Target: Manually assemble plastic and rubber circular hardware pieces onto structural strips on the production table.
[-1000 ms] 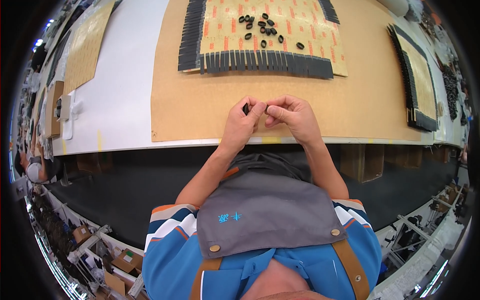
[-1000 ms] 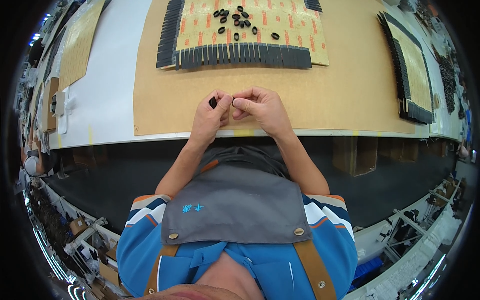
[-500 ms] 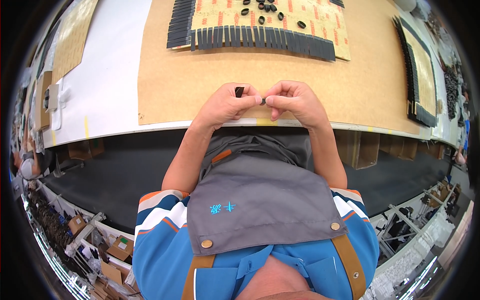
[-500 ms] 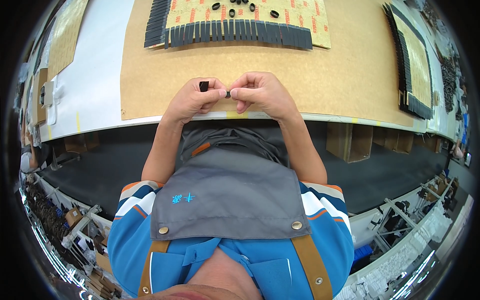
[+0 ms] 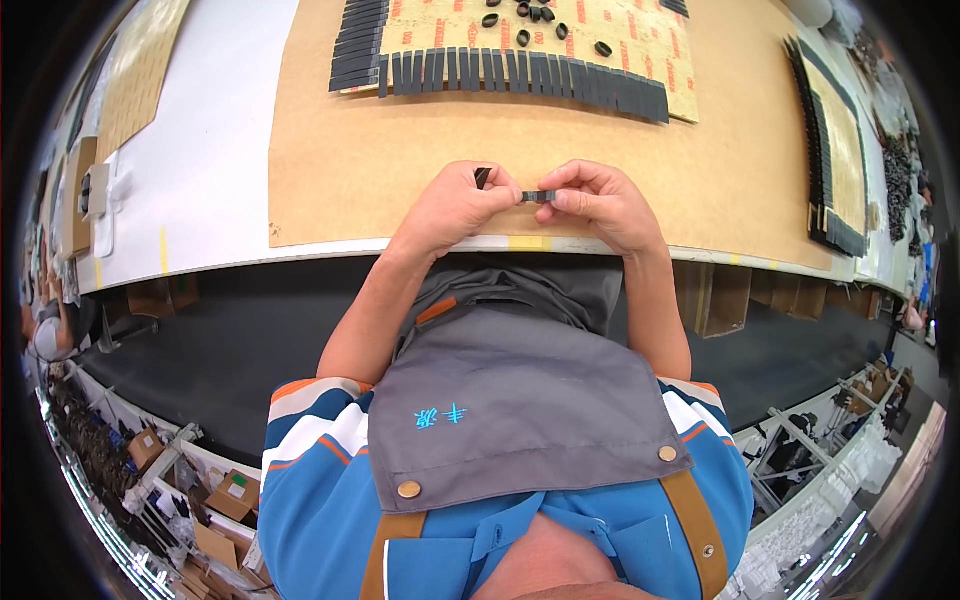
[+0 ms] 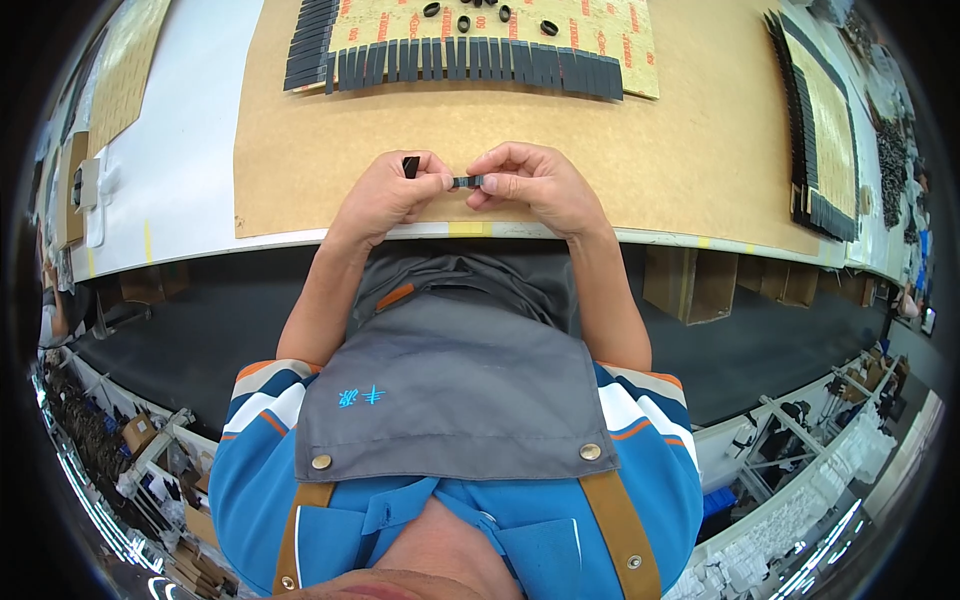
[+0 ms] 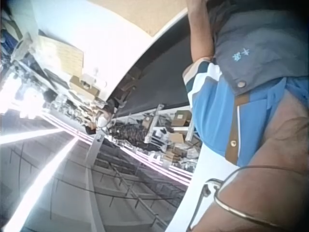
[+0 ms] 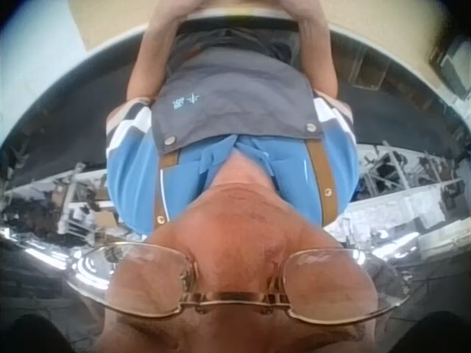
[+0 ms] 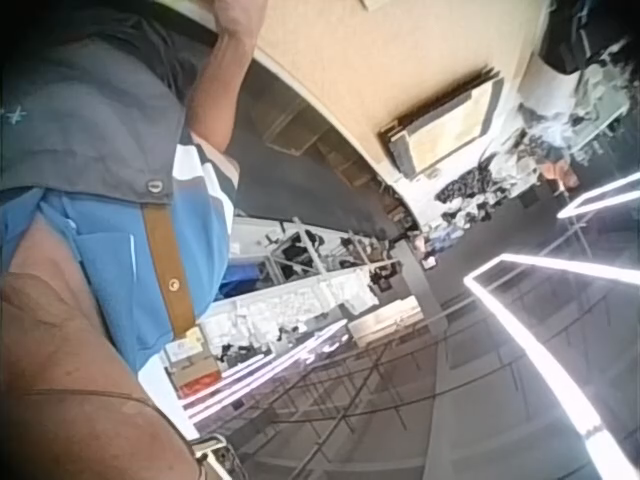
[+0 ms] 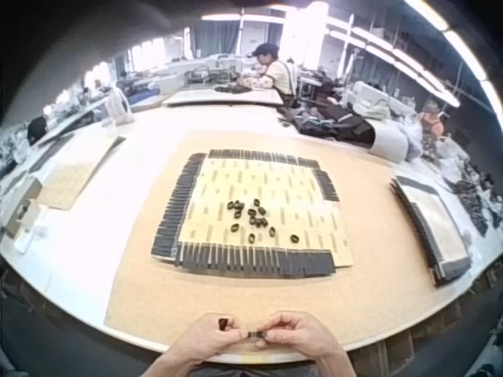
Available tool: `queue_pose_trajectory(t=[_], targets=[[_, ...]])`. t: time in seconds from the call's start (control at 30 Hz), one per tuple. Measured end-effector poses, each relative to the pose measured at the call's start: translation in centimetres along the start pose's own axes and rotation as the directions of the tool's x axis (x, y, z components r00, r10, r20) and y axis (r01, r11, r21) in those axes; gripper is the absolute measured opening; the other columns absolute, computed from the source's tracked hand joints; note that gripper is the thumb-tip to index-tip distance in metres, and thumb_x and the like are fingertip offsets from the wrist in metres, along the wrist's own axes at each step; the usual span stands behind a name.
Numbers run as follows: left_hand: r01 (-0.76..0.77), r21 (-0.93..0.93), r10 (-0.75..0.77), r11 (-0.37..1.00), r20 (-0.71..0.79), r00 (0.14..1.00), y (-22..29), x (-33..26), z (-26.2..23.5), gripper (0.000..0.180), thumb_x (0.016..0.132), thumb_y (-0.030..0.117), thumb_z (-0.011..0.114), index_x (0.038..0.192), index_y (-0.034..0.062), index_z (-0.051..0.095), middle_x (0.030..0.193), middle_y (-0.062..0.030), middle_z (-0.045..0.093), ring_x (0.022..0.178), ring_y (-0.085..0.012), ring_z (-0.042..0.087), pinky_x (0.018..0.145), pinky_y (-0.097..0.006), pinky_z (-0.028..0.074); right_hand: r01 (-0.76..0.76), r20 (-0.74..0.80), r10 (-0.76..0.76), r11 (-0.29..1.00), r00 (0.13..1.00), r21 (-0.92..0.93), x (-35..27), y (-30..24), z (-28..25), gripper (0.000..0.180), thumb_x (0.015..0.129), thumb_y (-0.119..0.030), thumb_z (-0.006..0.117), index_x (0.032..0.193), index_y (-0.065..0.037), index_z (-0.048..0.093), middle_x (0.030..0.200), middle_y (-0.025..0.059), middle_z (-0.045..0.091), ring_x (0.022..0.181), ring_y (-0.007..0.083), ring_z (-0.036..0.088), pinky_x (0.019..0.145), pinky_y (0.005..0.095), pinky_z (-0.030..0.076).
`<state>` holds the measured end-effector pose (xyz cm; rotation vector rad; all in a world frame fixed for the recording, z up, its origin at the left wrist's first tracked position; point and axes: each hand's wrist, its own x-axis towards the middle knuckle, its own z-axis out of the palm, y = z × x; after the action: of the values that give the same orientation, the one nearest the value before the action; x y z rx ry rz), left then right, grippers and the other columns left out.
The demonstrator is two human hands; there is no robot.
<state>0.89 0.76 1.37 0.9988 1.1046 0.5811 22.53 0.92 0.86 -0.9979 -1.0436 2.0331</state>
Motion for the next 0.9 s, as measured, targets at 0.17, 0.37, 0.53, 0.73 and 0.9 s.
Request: queue_pose_trajectory(t=[0.17, 0.37, 0.53, 0.73, 0.9], targets=[[-0.038, 0.098, 0.04, 0.994, -0.02, 0.999, -0.1, 0.1, 0.4, 0.012, 0.081, 0.016, 0.062, 0.077, 0.0051, 0.06, 0.056, 0.0064, 0.045, 0.047, -0.0016, 0.035, 0.041, -0.02, 0.025, -0.084, -0.004, 0.084, 0.996, 0.996, -0.027, 0.1, -0.7, 0.5, 0.012, 0.085, -0.004, 0.061, 0.095, 0.002, 0.059, 0.085, 0.0119, 0.065, 0.079, 0.0172, 0.067, 0.073, 0.0276, 0.054], [-0.047, 0.161, 0.05, 0.986, -0.012, 0.999, -0.4, 0.2, 0.4, 0.013, 0.081, 0.018, 0.062, 0.076, 0.0057, 0.061, 0.059, 0.0057, 0.047, 0.049, -0.002, 0.037, 0.042, -0.021, 0.027, -0.155, -0.057, 0.151, 0.986, 0.987, -0.062, 0.3, -0.9, 1.1, 0.01, 0.083, -0.007, 0.064, 0.088, -0.002, 0.057, 0.077, 0.0096, 0.066, 0.072, 0.0146, 0.066, 0.068, 0.0255, 0.054], [-0.029, 0.175, 0.032, 0.984, -0.014, 0.999, -0.3, 0.2, 0.4, 0.014, 0.081, 0.019, 0.062, 0.075, 0.0059, 0.061, 0.058, 0.0062, 0.046, 0.048, -0.002, 0.036, 0.042, -0.021, 0.027, -0.134, -0.06, 0.131, 0.989, 0.99, -0.056, 0.7, -0.3, 1.1, 0.012, 0.082, -0.007, 0.065, 0.086, -0.002, 0.055, 0.075, 0.0078, 0.065, 0.068, 0.013, 0.064, 0.067, 0.025, 0.052], [-0.023, 0.175, 0.025, 0.984, -0.007, 1.0, 0.0, 0.2, 0.4, 0.014, 0.08, 0.019, 0.062, 0.076, 0.006, 0.061, 0.058, 0.0065, 0.045, 0.048, -0.0018, 0.036, 0.041, -0.021, 0.026, -0.141, -0.074, 0.137, 0.988, 0.988, -0.058, 0.8, -0.3, 1.1, 0.013, 0.08, -0.005, 0.066, 0.086, -0.002, 0.055, 0.073, 0.0062, 0.063, 0.066, 0.0124, 0.062, 0.065, 0.0245, 0.051], [-0.034, 0.197, 0.036, 0.98, -0.007, 0.999, -0.3, 0.3, 0.4, 0.014, 0.081, 0.019, 0.062, 0.076, 0.006, 0.061, 0.058, 0.0063, 0.046, 0.049, -0.0021, 0.037, 0.043, -0.021, 0.028, -0.143, -0.081, 0.139, 0.989, 0.987, -0.044, 0.9, -0.2, 1.1, 0.014, 0.079, -0.004, 0.066, 0.086, -0.002, 0.054, 0.072, 0.0057, 0.062, 0.065, 0.0123, 0.062, 0.064, 0.0244, 0.051]])
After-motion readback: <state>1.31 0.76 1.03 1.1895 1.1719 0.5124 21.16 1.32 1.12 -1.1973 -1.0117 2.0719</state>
